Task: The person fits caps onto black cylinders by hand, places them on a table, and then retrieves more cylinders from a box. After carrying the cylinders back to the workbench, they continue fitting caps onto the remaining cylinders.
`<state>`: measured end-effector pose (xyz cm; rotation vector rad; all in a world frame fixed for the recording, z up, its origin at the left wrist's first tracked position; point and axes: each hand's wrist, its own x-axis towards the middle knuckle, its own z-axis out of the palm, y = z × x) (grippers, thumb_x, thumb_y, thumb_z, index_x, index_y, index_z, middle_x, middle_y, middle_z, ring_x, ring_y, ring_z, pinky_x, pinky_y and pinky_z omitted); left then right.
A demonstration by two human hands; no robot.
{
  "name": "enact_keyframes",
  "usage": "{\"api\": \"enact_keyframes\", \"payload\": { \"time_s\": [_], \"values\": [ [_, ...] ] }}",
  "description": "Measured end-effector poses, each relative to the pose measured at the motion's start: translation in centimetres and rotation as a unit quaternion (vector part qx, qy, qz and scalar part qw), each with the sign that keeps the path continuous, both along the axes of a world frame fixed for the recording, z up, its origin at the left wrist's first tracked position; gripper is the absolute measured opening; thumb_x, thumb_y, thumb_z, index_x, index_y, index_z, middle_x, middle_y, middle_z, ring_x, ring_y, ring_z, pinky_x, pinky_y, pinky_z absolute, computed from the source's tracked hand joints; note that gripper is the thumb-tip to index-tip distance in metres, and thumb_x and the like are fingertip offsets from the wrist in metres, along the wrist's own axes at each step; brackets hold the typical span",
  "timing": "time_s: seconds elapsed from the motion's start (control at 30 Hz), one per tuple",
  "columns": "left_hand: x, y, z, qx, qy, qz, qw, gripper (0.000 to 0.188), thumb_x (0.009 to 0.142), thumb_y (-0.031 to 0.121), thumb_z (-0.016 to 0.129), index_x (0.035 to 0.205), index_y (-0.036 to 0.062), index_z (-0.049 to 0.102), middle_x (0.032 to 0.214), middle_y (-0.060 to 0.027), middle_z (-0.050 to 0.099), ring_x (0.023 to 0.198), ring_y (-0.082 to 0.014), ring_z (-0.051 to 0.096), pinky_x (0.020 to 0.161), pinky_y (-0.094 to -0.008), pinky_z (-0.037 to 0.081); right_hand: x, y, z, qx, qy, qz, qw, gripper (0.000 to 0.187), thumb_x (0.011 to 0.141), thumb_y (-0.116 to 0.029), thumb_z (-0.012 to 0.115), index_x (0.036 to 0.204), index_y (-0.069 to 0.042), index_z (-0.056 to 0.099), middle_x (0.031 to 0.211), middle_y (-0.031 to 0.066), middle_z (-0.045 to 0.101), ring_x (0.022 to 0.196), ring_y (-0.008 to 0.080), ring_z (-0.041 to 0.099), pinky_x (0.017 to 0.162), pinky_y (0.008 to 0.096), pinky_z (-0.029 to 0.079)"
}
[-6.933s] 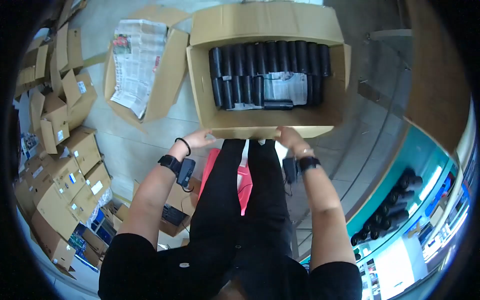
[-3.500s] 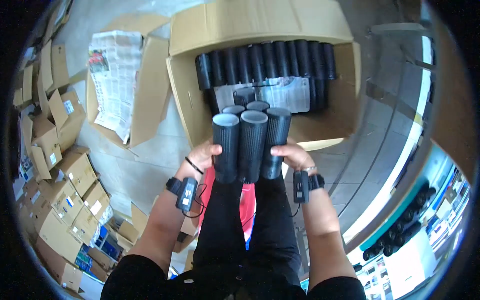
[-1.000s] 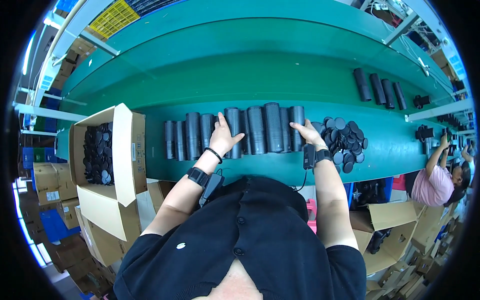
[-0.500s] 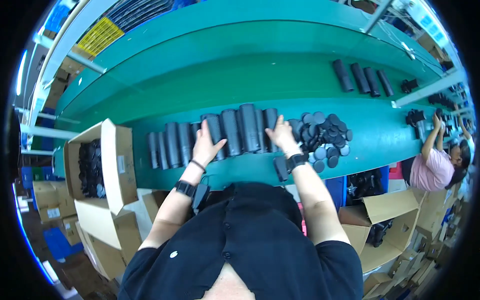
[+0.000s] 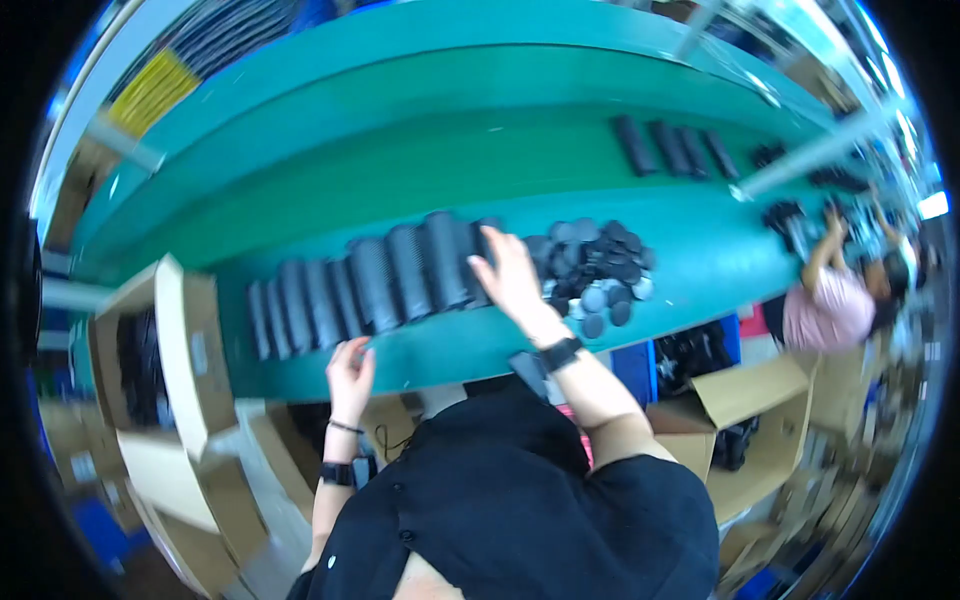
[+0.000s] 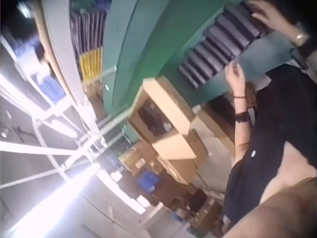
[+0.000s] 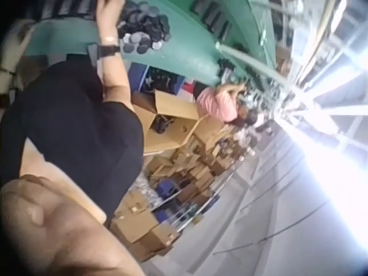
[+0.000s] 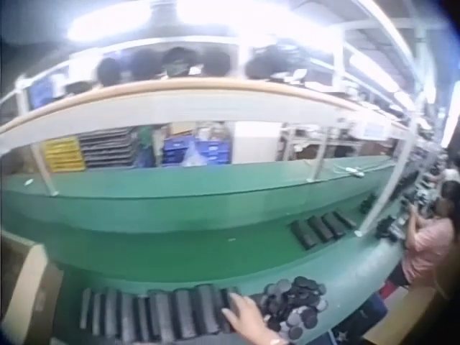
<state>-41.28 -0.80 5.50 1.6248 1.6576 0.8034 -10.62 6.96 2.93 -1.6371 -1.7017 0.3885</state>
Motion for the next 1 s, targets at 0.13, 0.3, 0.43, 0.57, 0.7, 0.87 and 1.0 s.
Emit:
{"api": "enact_keyframes", "payload": {
  "time_s": [0.13, 0.3, 0.43, 0.57, 0.7, 0.87, 1.0],
  "values": [
    [-4.6, -6.8, -1.7, -0.091, 0.014, 0.015, 0.996, 0.027, 0.083, 0.022, 0.062, 0.105, 0.0055, 0.063, 0.093, -0.0171, 0.062, 0.081, -0.0326, 0.062, 0.074, -0.0399, 0.05, -7.8, -4.1, 5.8, -0.134, 0.123, 0.228, 0.956, 0.029, 0.084, -0.009, 0.064, 0.113, -0.005, 0.06, 0.088, 0.0071, 0.061, 0.077, 0.0157, 0.059, 0.07, 0.0298, 0.049],
    [-11.8, -19.9, -6.3, -0.111, 0.053, 0.089, 0.988, 0.038, 0.083, 0.025, 0.064, 0.114, 0.004, 0.058, 0.102, -0.0194, 0.06, 0.096, -0.0368, 0.06, 0.086, -0.0426, 0.048, -21.7, -11.6, 4.1, -0.274, -0.052, 0.507, 0.815, 0.034, 0.08, -0.011, 0.065, 0.113, -0.003, 0.06, 0.093, 0.0136, 0.061, 0.084, 0.0286, 0.06, 0.076, 0.0351, 0.049],
    [-17.8, -33.0, -9.1, -0.191, 0.006, 0.21, 0.959, 0.038, 0.08, 0.023, 0.065, 0.113, 0.0045, 0.059, 0.105, -0.02, 0.059, 0.099, -0.0366, 0.059, 0.085, -0.0427, 0.048, -32.6, -19.9, 1.2, -0.296, -0.169, 0.667, 0.662, 0.043, 0.079, -0.015, 0.068, 0.118, -0.001, 0.056, 0.106, 0.0201, 0.06, 0.1, 0.0367, 0.056, 0.088, 0.0408, 0.046],
    [-22.3, -45.8, -13.2, -0.229, -0.005, 0.315, 0.921, 0.043, 0.077, 0.026, 0.066, 0.112, 0.0023, 0.06, 0.104, -0.021, 0.061, 0.1, -0.0373, 0.058, 0.088, -0.0434, 0.047, -40.9, -27.8, -2.1, -0.315, -0.241, 0.725, 0.564, 0.046, 0.079, -0.017, 0.069, 0.12, -0.002, 0.055, 0.107, 0.021, 0.06, 0.103, 0.0375, 0.056, 0.089, 0.0417, 0.046],
    [-25.3, -55.0, -19.9, -0.274, -0.124, 0.427, 0.853, 0.046, 0.078, 0.029, 0.066, 0.113, 0.0001, 0.06, 0.107, -0.0225, 0.063, 0.1, -0.0364, 0.06, 0.087, -0.0406, 0.048, -46.9, -32.4, -7.2, -0.273, -0.309, 0.769, 0.488, 0.047, 0.079, -0.018, 0.068, 0.122, -0.004, 0.054, 0.104, 0.0192, 0.06, 0.102, 0.0366, 0.057, 0.088, 0.0416, 0.047],
    [-29.3, -59.9, -28.3, -0.262, -0.273, 0.562, 0.735, 0.032, 0.081, 0.022, 0.067, 0.101, -0.0023, 0.061, 0.079, -0.0129, 0.065, 0.074, -0.0219, 0.062, 0.067, -0.0336, 0.05, -55.6, -35.5, -14.9, -0.281, -0.392, 0.777, 0.405, 0.048, 0.079, -0.021, 0.068, 0.123, -0.005, 0.054, 0.11, 0.021, 0.059, 0.103, 0.0382, 0.057, 0.087, 0.0432, 0.047],
    [-32.2, -62.6, -39.1, -0.249, -0.25, 0.641, 0.681, 0.03, 0.079, 0.02, 0.068, 0.098, -0.0017, 0.062, 0.077, -0.0134, 0.065, 0.071, -0.0239, 0.063, 0.067, -0.0341, 0.05, -62.8, -36.3, -25.3, -0.355, -0.416, 0.771, 0.327, 0.052, 0.079, -0.025, 0.069, 0.122, -0.001, 0.053, 0.103, 0.0238, 0.063, 0.099, 0.0419, 0.058, 0.086, 0.0429, 0.047]
  ]
}}
